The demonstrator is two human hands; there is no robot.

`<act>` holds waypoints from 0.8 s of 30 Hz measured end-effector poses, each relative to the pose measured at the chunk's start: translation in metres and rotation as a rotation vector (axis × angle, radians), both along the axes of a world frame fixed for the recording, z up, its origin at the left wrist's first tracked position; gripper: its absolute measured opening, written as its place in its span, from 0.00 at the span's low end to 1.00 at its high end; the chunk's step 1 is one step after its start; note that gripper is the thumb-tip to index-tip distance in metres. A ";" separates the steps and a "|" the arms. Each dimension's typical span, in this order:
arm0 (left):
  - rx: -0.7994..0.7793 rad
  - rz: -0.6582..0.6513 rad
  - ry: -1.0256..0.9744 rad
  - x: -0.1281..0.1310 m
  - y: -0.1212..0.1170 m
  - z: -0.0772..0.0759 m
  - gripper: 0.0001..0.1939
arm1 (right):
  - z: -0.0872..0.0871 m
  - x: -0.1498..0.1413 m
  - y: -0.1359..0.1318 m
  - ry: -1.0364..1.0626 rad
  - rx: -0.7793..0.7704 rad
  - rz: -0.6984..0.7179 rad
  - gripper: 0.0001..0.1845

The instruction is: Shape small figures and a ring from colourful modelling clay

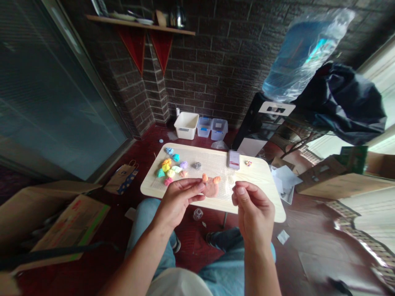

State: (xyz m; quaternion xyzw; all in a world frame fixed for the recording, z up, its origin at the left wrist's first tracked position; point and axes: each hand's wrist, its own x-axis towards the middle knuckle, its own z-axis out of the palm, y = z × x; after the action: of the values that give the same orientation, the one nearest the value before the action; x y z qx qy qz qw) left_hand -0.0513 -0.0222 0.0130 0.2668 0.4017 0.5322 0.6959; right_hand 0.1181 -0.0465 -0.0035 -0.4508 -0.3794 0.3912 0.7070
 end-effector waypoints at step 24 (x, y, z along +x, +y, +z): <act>0.012 -0.035 0.022 0.003 -0.003 0.000 0.14 | 0.003 -0.007 -0.009 -0.028 0.007 0.028 0.08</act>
State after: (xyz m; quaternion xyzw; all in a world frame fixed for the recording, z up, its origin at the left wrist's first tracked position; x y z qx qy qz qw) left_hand -0.0479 -0.0253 0.0133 0.2838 0.4015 0.5194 0.6989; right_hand 0.1106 -0.0560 -0.0001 -0.4485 -0.3967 0.3934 0.6977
